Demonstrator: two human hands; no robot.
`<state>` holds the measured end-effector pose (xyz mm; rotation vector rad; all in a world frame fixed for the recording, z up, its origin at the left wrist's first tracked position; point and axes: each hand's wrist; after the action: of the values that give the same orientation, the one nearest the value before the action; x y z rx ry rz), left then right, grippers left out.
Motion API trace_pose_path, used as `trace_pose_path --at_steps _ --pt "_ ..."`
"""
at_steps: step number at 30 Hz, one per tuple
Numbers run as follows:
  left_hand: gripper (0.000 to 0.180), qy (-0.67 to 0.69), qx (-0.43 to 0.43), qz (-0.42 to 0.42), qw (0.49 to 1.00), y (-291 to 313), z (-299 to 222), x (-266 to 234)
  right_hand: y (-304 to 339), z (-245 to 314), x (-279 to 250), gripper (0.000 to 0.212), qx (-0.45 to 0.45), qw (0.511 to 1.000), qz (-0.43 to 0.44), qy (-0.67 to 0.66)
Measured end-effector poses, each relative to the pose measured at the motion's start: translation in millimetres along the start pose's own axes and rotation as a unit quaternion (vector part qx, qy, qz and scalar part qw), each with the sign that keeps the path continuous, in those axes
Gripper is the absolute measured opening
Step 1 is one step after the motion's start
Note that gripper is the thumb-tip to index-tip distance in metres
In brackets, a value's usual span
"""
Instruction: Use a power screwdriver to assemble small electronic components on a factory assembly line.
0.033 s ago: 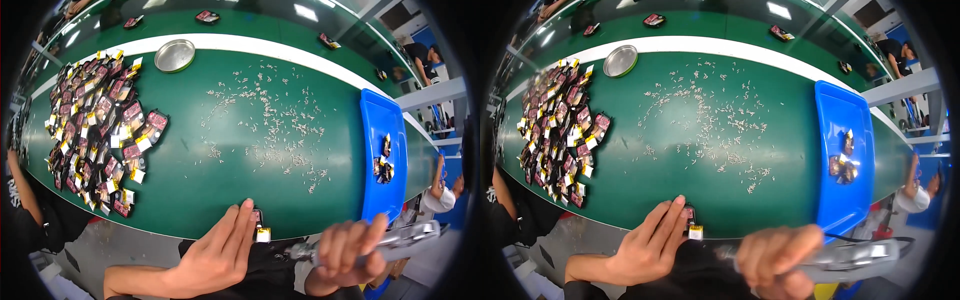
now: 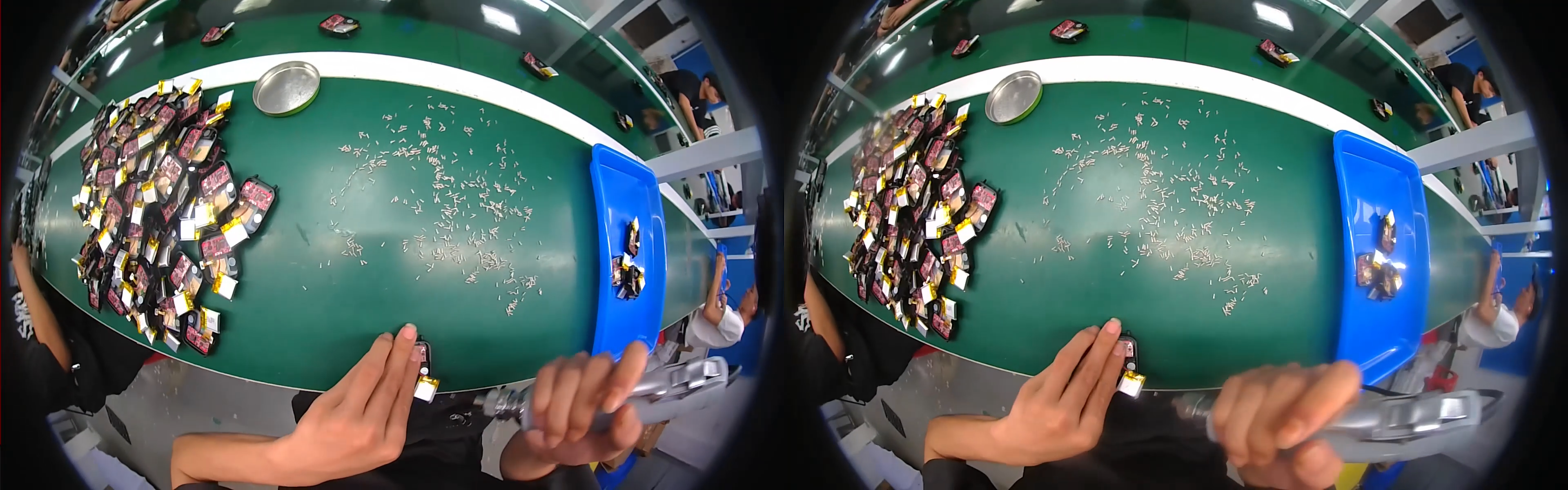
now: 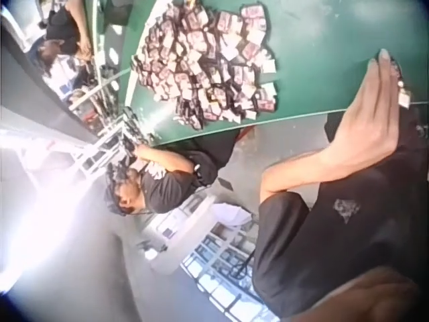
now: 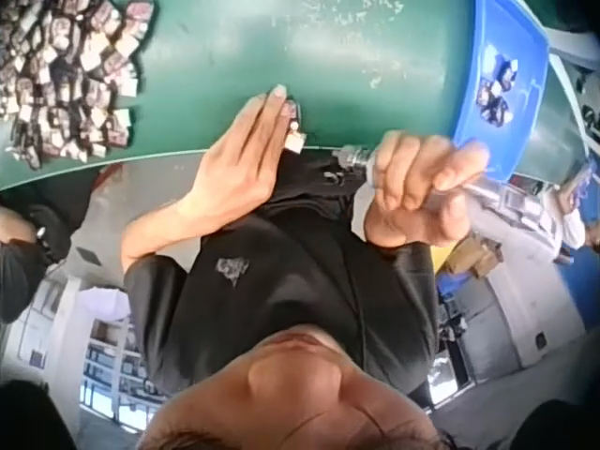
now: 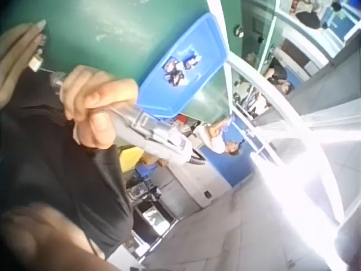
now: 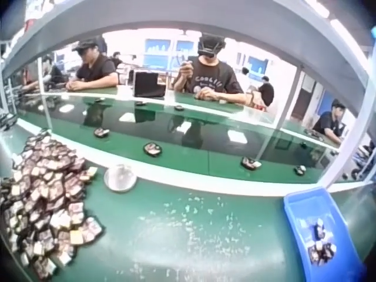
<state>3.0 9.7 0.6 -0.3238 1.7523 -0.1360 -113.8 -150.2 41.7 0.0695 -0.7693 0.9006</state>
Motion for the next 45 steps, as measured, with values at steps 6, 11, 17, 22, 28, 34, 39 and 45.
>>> trace_pose_path --at_steps 6,11,17,22,28,34,39,45 --pt "0.025 -0.034 0.001 -0.037 0.999 5.4 -1.1 8.9 -20.5 -7.8 6.2 0.015 0.035 0.999 0.001 0.030" --pt "0.020 -0.024 -0.014 -0.045 0.999 4.1 -0.1 10.2 -27.6 -25.1 2.0 0.014 0.054 0.997 0.030 0.044" --pt "0.017 -0.019 -0.021 -0.060 0.998 2.8 0.0 15.0 -28.9 -31.6 -2.3 0.015 0.086 0.994 0.038 0.051" --pt "0.017 0.001 -0.025 -0.070 0.997 3.6 3.6 16.4 -28.6 -28.0 1.2 0.018 0.126 0.992 0.006 0.017" --pt "0.021 -0.014 -0.007 -0.059 0.998 2.7 11.1 7.9 -41.9 -46.4 19.0 0.022 0.096 0.987 0.102 0.076" --pt "0.032 -0.014 0.003 -0.029 0.999 4.6 5.6 -0.7 -38.5 -38.2 7.5 0.017 0.136 0.982 0.130 0.028" --pt "0.040 -0.007 0.034 -0.021 0.999 3.4 -2.8 3.8 -38.7 -32.1 -6.0 0.020 0.143 0.977 0.155 -0.028" --pt "0.051 0.050 -0.091 -0.049 0.993 24.4 31.8 -29.7 -22.1 -22.2 -18.1 0.014 0.011 0.972 0.091 -0.216"
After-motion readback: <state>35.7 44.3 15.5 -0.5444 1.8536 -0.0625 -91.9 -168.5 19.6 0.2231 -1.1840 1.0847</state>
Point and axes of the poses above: each hand's wrist, its own y-axis away from the middle knuckle, its own x-axis out of the palm, z = x × y, and after that the axes turned 5 degrees about -y, right-handed
